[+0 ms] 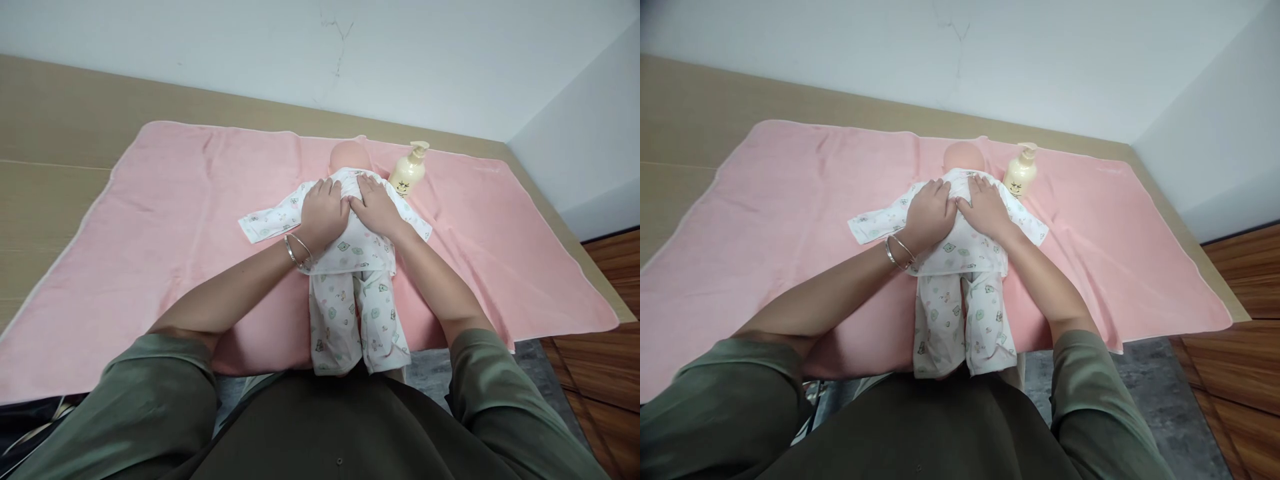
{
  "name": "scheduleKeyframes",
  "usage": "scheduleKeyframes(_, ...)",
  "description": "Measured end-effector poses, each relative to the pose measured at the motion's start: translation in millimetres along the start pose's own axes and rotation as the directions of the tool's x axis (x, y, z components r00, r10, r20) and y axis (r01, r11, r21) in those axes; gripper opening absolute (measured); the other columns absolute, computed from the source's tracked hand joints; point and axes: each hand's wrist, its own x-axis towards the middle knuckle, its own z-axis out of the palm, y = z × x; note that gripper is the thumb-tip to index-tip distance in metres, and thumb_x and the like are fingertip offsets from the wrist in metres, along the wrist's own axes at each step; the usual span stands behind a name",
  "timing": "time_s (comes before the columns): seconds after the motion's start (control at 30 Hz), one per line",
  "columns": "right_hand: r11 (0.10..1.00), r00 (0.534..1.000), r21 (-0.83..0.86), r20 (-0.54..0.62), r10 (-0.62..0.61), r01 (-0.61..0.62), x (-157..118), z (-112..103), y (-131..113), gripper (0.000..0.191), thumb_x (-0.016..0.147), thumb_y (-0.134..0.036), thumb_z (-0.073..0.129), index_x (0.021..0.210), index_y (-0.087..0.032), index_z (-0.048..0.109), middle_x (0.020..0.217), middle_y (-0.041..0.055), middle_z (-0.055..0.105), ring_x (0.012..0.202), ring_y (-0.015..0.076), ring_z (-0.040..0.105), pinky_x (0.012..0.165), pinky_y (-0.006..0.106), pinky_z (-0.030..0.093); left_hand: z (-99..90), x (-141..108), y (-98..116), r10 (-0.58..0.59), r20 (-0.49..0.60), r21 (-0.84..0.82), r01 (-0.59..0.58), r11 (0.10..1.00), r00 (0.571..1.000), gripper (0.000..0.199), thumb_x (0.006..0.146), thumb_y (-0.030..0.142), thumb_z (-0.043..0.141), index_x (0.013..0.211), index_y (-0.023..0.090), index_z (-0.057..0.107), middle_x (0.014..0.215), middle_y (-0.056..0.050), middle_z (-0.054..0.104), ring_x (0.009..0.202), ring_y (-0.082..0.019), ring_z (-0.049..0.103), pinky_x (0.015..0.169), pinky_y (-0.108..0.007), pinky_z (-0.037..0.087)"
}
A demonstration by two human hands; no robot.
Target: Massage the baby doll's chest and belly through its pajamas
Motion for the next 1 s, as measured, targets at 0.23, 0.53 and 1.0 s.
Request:
scheduleKeyframes(0.23, 0.990, 0.996, -0.141, -0.084, -0.035, 0.023, -22, 2, -23, 0.059, 0.100, -0.028, 0.036, 0.148, 0.005, 0.042, 0.155, 0.0258, 0.046, 0.150, 0.0367, 0.038, 0.125, 0.052, 0.029, -7.6, 21, -14, -0.015, 0.189, -0.017, 0.018, 1.000, 0.982, 0.058, 0.095, 0.029, 0.038, 0.143, -0.002, 0.049, 0.152, -0.025, 0.050, 0.146, -0.036, 0.042, 0.124, -0.052, 0.030)
scheduleKeyframes(0.53, 0.997, 0.999, -0.076, -0.006, -0.035, 0.035, -12, -9, -12, 0.055, 0.104, -0.031, 0.031, 0.147, 0.000, 0.046, 0.159, 0.0215, 0.044, 0.151, 0.0310, 0.038, 0.125, 0.044, 0.031, -17.8, 9, 3, -0.004, 0.184, 0.101, -0.015, 0.995, 0.983, 0.052, 0.096, 0.024, 0.036, 0.133, -0.006, 0.056, 0.147, -0.031, 0.052, 0.144, -0.040, 0.045, 0.122, -0.055, 0.034)
scheduleKeyframes(1.0, 0.968, 0.984, -0.203, -0.064, -0.165, 0.149, -29, -7, -27, 0.044, 0.101, -0.018, 0.028, 0.125, 0.000, 0.061, 0.133, 0.0247, 0.066, 0.131, 0.0335, 0.058, 0.115, 0.046, 0.040, -22.9, 17, -4, -0.025, 0.200, 0.088, 0.007, 0.996, 0.979, 0.049, 0.100, 0.031, 0.032, 0.133, 0.004, 0.056, 0.142, -0.022, 0.060, 0.137, -0.032, 0.053, 0.117, -0.049, 0.041)
